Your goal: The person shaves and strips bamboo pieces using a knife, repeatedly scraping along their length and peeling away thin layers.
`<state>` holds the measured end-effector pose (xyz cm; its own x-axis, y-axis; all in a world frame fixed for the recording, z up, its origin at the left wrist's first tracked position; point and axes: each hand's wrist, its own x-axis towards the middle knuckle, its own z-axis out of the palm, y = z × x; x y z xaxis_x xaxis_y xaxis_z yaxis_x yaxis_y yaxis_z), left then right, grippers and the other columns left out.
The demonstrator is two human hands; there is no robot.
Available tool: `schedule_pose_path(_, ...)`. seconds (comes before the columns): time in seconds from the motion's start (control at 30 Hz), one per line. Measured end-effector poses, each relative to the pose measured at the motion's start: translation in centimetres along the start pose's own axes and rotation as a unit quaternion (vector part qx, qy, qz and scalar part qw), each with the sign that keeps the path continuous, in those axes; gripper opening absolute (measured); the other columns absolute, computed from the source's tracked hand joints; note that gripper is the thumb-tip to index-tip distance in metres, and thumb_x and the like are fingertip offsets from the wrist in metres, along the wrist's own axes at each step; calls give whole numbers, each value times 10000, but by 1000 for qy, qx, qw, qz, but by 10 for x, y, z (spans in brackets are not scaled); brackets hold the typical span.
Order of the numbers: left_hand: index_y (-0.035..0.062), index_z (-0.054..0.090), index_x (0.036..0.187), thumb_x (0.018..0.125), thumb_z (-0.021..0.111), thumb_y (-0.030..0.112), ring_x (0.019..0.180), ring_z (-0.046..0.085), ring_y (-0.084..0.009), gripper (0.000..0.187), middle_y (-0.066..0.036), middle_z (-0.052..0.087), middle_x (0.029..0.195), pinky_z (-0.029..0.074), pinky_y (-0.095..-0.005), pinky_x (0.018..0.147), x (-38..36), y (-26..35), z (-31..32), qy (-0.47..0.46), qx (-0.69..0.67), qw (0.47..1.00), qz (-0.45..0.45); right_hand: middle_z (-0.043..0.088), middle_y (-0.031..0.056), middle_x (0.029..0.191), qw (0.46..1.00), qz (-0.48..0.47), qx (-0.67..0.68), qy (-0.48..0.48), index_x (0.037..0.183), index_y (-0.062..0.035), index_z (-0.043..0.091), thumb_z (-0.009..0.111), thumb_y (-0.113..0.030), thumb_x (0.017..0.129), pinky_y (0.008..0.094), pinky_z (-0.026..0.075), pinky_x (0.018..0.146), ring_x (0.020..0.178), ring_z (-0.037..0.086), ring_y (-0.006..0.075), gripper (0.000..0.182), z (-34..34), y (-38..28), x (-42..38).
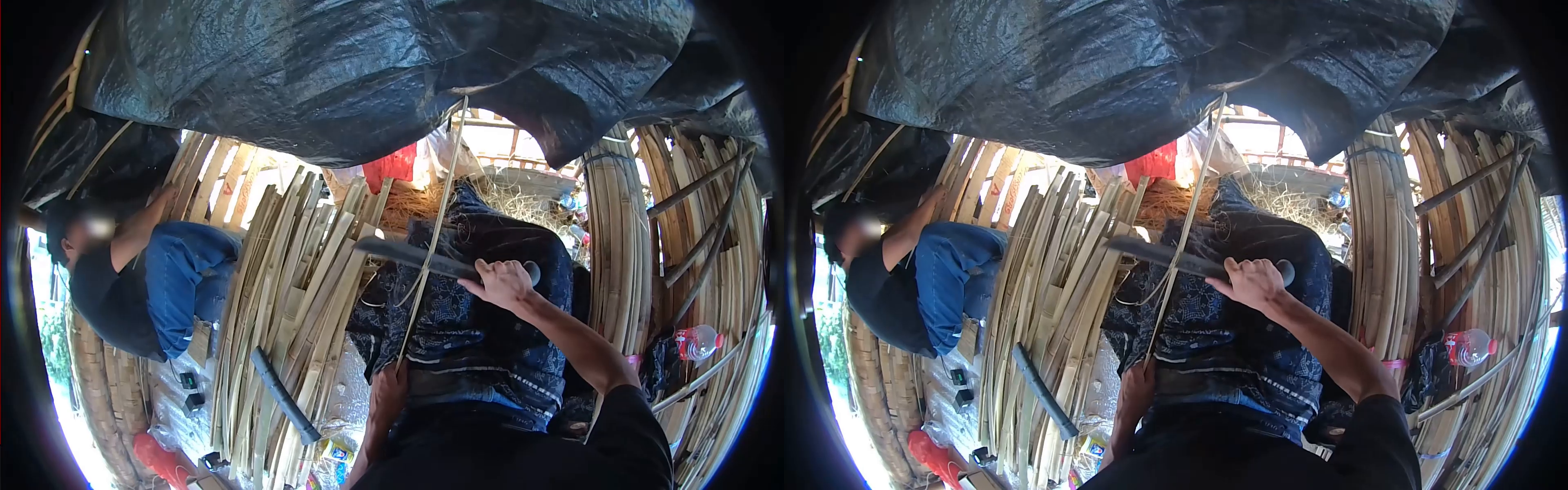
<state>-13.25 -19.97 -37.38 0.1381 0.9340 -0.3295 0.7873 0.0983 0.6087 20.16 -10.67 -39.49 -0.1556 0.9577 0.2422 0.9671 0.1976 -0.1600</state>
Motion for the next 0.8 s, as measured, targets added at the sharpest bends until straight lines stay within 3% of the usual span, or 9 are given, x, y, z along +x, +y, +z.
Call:
schedule_pose_path(0.03,-50,643,914,1081,568,265,841,651,-535,365,-322,674,848,452,-618,679,-4,-1,-2,-5,-12,1000,12,663,136,578,1000,4,4,-4,877,-44,676,636,-659,958,424,573,499,518,702,312,622,1,-6,-8)
schedule_pose_path(0.1,-49,638,932,1080,570,256,834,650,-534,345,-317,678,850,452,-618,677,-8,-6,-4,-19,-4,1000,13,650,107,554,995,-93,11,-34,847,-50,660,625,-676,957,409,562,474,491,689,297,636,-1,-10,-14)
schedule_pose_path(0.2,-49,632,969,1080,571,253,828,648,-533,328,-310,684,855,457,-615,678,-3,-8,-4,-24,3,999,29,626,83,517,993,-112,6,-49,798,-67,631,586,-716,959,398,554,448,473,682,269,671,0,-3,-12)
schedule_pose_path(0.27,-52,631,987,1081,569,259,829,648,-533,330,-309,685,858,462,-612,681,-8,-10,-5,-25,7,999,38,642,85,537,995,-87,-43,-38,811,-69,635,577,-721,962,405,562,451,482,689,263,672,-6,16,5)
schedule_pose_path(0.3,-56,634,974,1079,572,264,840,650,-531,342,-313,684,860,466,-612,690,-12,-9,-5,5,16,997,79,673,98,584,993,-4,-45,-113,833,-68,643,561,-725,969,420,569,458,504,704,265,676,-17,32,22)
schedule_pose_path(0.33,-60,637,961,1077,575,269,850,652,-530,354,-317,682,862,470,-613,699,-17,-7,-4,32,25,992,120,702,124,642,990,64,-61,-112,890,-70,670,557,-720,974,429,583,485,549,725,280,665,-19,52,36)
schedule_pose_path(0.43,-43,677,939,1077,584,259,790,664,-501,345,-298,688,840,490,-579,658,-10,5,-6,21,28,998,52,709,145,665,996,25,-86,-25,948,-76,709,571,-712,970,446,600,531,590,739,299,651,-6,82,49)
schedule_pose_path(0.67,8,688,958,1078,578,282,760,668,-489,319,-264,688,803,496,-576,654,-37,12,-26,-47,45,996,-55,716,162,688,994,31,-47,-91,1035,-64,747,583,-723,957,469,629,648,664,756,341,684,12,86,49)
schedule_pose_path(0.8,15,687,907,1071,593,304,705,672,-459,346,-247,676,746,481,-546,592,-86,-16,-41,-44,65,997,-19,737,244,857,972,175,-26,-157,1088,-28,767,491,-736,1001,501,634,759,815,770,378,765,10,115,73)
